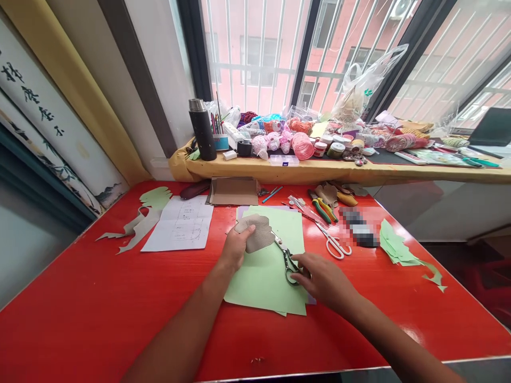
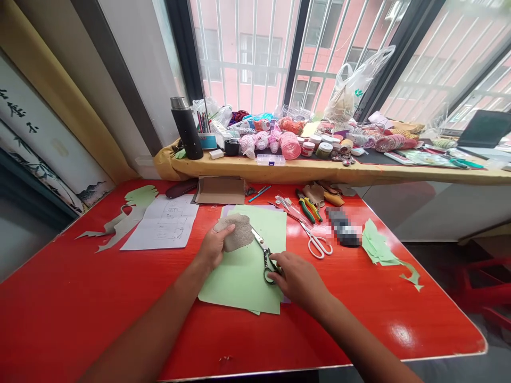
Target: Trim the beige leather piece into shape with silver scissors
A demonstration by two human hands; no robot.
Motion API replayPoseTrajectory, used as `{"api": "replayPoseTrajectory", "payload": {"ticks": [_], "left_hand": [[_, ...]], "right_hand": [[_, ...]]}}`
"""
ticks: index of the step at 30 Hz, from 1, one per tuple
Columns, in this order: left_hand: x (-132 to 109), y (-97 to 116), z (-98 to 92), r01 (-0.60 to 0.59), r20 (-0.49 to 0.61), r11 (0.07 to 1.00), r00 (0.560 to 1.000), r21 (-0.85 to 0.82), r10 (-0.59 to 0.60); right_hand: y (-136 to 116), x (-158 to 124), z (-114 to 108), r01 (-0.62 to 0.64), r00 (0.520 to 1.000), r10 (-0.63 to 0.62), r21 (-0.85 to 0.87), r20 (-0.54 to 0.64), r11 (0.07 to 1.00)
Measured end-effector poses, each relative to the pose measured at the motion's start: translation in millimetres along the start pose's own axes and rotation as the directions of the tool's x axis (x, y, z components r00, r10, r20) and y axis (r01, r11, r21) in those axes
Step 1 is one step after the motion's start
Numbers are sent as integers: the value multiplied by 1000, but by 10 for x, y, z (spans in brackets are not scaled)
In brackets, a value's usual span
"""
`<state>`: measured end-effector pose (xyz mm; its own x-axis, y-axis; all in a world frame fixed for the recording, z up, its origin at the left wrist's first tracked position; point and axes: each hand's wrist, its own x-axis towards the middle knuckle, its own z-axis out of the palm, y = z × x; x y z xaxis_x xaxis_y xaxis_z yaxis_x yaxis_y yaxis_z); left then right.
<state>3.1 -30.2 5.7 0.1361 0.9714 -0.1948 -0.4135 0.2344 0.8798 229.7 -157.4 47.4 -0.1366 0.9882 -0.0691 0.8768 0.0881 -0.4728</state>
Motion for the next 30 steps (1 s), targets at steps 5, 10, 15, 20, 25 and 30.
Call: {"api": "replayPoseTrajectory", "payload": {"ticks": [5, 10, 15, 20, 25, 30], "left_hand": [[17, -16, -5, 2, -51, 1000, 999, 25, 0], [26, -42, -17, 5, -46, 999, 999, 39, -4], [41, -51, -29, 1, -49, 999, 999, 44, 1], [62, -56, -43, -10, -40, 1000, 999, 22, 11], [76, -73, -54, -4, -18, 1000, 1000, -3, 4], [75, -67, -57, 3, -10, 1000, 1000, -24, -4]], "right_hand": [[-184, 38, 33, 18, 995, 3, -203, 103, 979], [-293, 67, 72, -38, 988, 80, -302, 130, 952], [-333, 95, 113, -93, 986, 127, -277, 107, 956], [-283, 115, 78, -145, 987, 150, -70, 60, 987], [-132, 101, 68, -235, 972, 220, 314, 83, 920], [-11, 79, 123, -301, 951, 269, 664, 154, 685]]}}
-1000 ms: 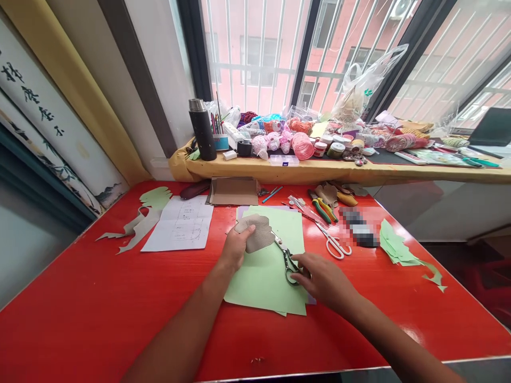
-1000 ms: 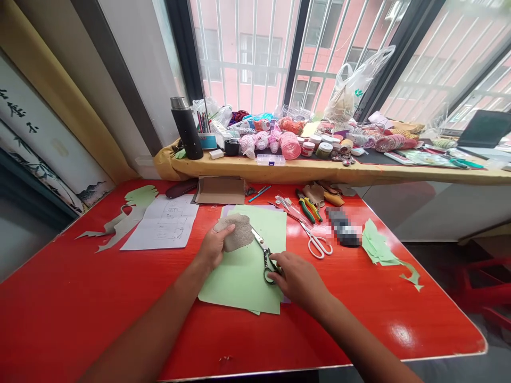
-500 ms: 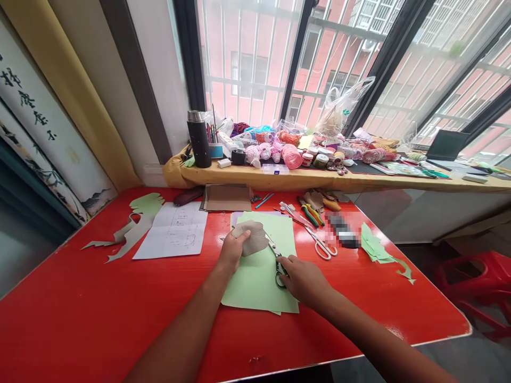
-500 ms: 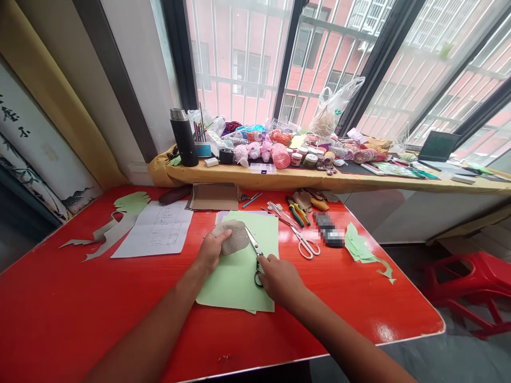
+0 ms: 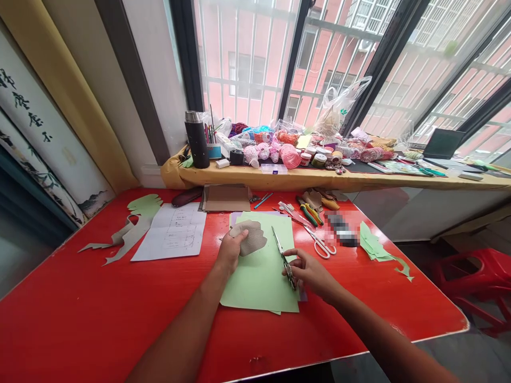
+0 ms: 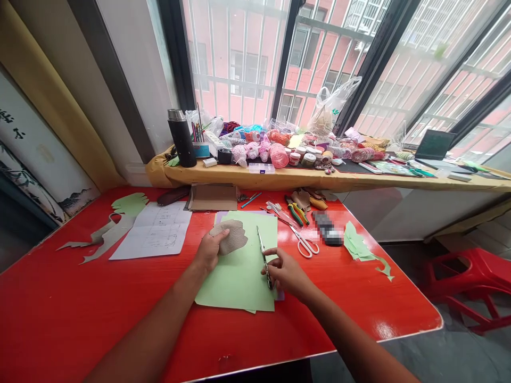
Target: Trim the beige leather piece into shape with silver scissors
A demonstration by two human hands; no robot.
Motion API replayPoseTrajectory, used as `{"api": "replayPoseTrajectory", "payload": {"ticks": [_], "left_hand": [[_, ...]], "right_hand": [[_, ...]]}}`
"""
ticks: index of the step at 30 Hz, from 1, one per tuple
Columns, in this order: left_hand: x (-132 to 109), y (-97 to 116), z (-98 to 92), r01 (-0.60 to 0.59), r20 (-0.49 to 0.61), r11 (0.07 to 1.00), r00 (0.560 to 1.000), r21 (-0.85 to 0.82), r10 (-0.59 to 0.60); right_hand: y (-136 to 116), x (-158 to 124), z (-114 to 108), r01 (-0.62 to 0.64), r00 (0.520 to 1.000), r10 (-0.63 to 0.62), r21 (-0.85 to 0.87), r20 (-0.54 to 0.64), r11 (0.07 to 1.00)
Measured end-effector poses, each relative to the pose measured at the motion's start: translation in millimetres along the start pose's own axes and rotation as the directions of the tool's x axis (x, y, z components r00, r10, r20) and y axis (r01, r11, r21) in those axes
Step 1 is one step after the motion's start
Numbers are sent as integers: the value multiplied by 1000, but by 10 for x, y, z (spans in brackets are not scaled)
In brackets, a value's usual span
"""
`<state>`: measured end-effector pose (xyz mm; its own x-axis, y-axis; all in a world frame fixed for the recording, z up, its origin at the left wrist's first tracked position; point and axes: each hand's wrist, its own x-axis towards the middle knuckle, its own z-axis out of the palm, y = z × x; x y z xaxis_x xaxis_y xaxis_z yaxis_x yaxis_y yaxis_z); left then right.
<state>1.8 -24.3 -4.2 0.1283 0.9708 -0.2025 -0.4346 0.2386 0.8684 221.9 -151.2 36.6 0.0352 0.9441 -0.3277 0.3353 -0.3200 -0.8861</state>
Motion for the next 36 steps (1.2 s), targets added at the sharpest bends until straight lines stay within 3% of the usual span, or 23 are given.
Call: {"api": "replayPoseTrajectory", "payload": {"ticks": [6, 13, 19, 28, 36], "left_hand": [[3, 5, 4, 6, -16, 1000, 1000, 2, -5], [-2, 17, 19, 12, 3, 998, 1000, -55, -12], [-22, 35, 27, 59, 3, 989, 998, -135, -59], [-58, 97, 9, 127, 128, 987, 985, -102, -113], [-112, 163, 45, 87, 100, 995, 992, -40, -82]], "right_hand": [[114, -71, -23, -14, 1000, 18, 301, -11, 954], [110, -90, -29, -27, 999, 15, 452, 28, 892], [-8, -121, -74, 57, 998, -56, 574, -19, 817], [271, 18, 81, 14, 999, -37, 627, 25, 779], [158, 147, 80, 21, 999, -43, 643, 18, 766]]}}
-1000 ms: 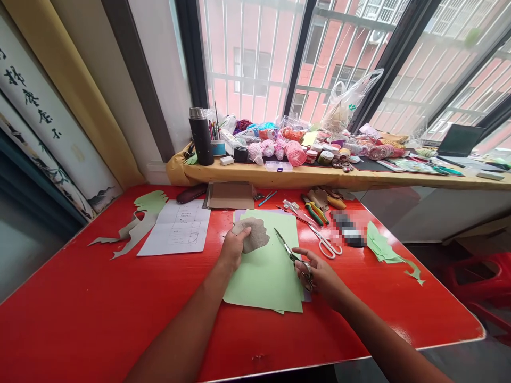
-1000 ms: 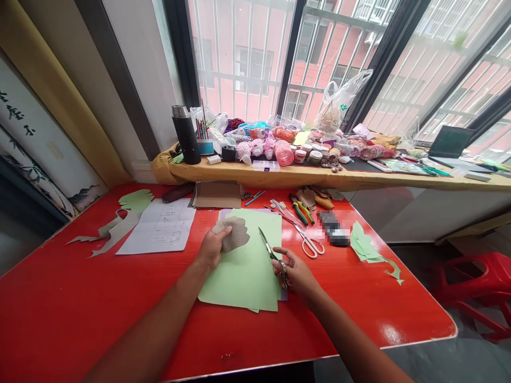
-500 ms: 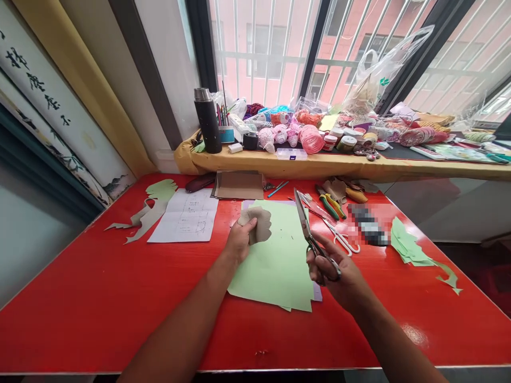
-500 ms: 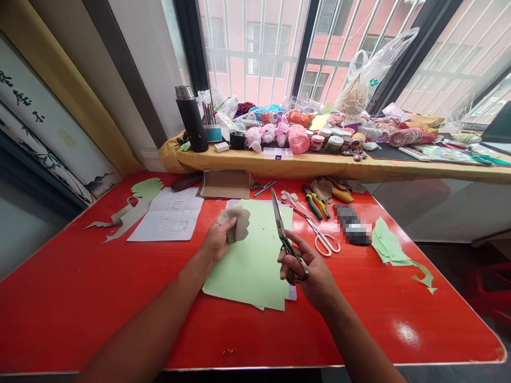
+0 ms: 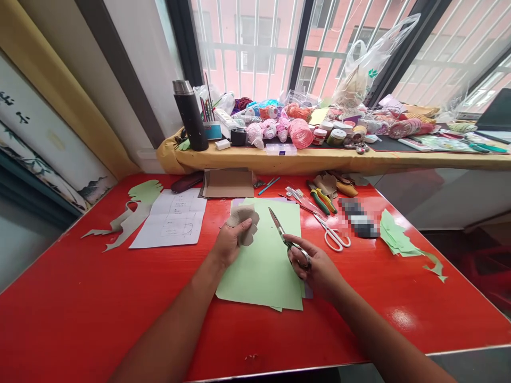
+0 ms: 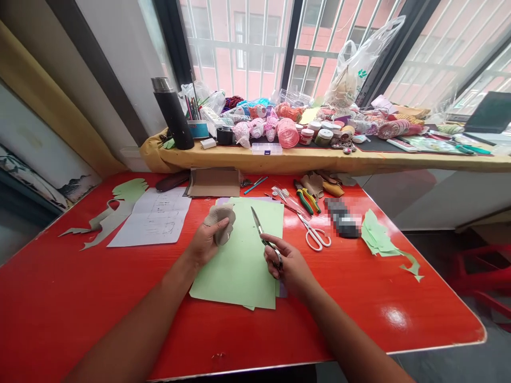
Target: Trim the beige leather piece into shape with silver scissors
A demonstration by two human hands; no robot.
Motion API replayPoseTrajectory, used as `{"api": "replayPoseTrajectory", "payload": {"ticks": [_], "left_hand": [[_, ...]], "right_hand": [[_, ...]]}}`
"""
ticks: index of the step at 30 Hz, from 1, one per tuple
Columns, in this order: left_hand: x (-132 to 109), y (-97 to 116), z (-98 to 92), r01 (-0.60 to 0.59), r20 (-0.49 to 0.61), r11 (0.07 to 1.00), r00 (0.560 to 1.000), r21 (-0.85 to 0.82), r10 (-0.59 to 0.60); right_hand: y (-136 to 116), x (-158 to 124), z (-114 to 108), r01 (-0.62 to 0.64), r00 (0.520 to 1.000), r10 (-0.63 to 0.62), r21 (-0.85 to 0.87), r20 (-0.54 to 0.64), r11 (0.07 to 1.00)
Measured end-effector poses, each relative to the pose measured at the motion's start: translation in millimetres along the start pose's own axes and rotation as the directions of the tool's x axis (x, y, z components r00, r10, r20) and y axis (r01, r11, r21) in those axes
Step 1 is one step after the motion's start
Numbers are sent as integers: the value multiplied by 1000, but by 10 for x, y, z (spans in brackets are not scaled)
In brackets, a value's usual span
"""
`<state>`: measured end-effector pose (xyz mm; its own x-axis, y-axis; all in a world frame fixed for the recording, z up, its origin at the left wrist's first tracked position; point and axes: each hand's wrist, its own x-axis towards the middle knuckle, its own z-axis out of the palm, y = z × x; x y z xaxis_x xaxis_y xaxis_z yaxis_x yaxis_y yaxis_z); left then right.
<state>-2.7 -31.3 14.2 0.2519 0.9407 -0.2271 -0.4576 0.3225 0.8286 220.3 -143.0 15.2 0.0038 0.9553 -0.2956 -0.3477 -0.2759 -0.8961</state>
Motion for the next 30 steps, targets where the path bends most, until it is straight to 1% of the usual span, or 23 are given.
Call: {"api": "replayPoseTrajectory", "payload": {"ticks": [2, 8, 10, 14, 16, 18, 22, 25, 30], "left_hand": [[-28, 16, 20, -8, 17, 999, 1000, 35, 7], [-118, 17, 44, -16, 130, 977, 991, 210, -12], [-138, 9, 47, -25, 156, 964, 988, 266, -18], [-166, 11, 71, -87, 196, 923, 981, 374, 13], [-178, 20, 88, -85, 214, 905, 977, 417, -7], [-187, 32, 102, -72, 224, 890, 974, 450, -34], [-201, 57, 130, -75, 197, 866, 980, 495, -28], [-212, 67, 157, -41, 175, 862, 983, 506, -56], [-211, 54, 141, 23, 192, 868, 972, 496, -135]], "right_hand": [[-33, 80, 41, 11, 1000, -11, 1, -8, 1000], [-122, 300, 171, 22, 1000, -21, -30, 23, 999], [-139, 358, 210, 24, 999, -23, -39, 38, 999], [-160, 467, 279, 33, 997, -29, -56, 69, 998], [-168, 513, 312, 35, 995, -28, -75, 93, 997], [-168, 549, 341, 42, 993, -31, -93, 114, 995], [-127, 594, 358, 82, 991, -71, -96, 113, 992], [-84, 595, 328, 117, 989, -107, -95, 105, 989], [-69, 571, 229, 172, 985, -168, -102, 50, 980]]}}
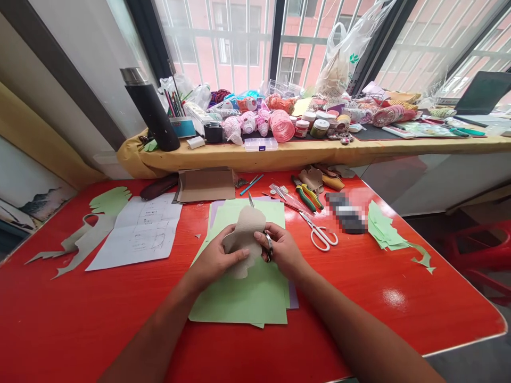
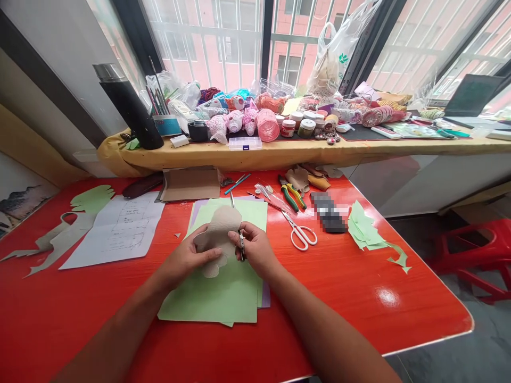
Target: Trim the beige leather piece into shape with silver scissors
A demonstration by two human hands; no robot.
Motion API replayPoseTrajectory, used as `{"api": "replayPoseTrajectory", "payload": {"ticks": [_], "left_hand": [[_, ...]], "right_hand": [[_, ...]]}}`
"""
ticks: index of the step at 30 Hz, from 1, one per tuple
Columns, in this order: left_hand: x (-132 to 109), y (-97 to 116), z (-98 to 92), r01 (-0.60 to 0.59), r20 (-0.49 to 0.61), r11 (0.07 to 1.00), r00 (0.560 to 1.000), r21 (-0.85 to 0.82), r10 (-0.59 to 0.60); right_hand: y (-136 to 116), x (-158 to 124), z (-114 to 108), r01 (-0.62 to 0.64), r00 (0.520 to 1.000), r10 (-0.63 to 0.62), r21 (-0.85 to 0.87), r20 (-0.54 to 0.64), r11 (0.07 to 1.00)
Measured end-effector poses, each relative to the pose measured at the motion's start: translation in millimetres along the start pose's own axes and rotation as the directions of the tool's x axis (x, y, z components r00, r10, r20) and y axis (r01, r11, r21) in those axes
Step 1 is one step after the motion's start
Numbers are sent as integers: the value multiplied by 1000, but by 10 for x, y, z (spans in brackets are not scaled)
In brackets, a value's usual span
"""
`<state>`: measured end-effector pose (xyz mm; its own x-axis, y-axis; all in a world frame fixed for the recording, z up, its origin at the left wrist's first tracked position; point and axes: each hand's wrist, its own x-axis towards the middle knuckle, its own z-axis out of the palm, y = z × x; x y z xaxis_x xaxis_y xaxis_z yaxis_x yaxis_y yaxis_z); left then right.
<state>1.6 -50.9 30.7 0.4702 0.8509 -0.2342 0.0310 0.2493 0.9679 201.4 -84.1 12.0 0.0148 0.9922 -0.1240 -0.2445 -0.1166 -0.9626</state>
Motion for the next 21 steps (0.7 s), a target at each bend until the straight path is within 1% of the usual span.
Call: {"api": "replayPoseTrajectory", "payload": {"ticks": [3, 5, 8, 11, 14, 17, 21], "left_hand": [[32, -42, -37, 44, -11, 999, 999, -10, -44], [67, -68, -58, 59, -67, 997, 996, -49, -62], [120, -103, -73, 24, -176, 988, 983, -150, -51], [150, -130, -75, -34, -239, 979, 971, -202, -15], [142, -129, -62, -47, -237, 995, 971, -90, 24], [112, -94, -38, 29, -194, 999, 981, 19, -25], [90, -48, -28, 87, -154, 995, 985, 44, -80]], "right_hand": [[-2, 9, -52, 37, 998, -38, -8, -47, 999], [0, 18, -65, 59, 996, -59, -10, -69, 998], [14, 18, -51, 79, 993, -80, -12, -83, 997], [32, 11, -28, 89, 993, -90, -15, -83, 996], [40, 10, -29, 92, 993, -93, -15, -72, 996], [40, 17, -43, 101, 993, -101, -12, -63, 995], [68, 36, -67, 111, 992, -111, -13, -63, 994]]}}
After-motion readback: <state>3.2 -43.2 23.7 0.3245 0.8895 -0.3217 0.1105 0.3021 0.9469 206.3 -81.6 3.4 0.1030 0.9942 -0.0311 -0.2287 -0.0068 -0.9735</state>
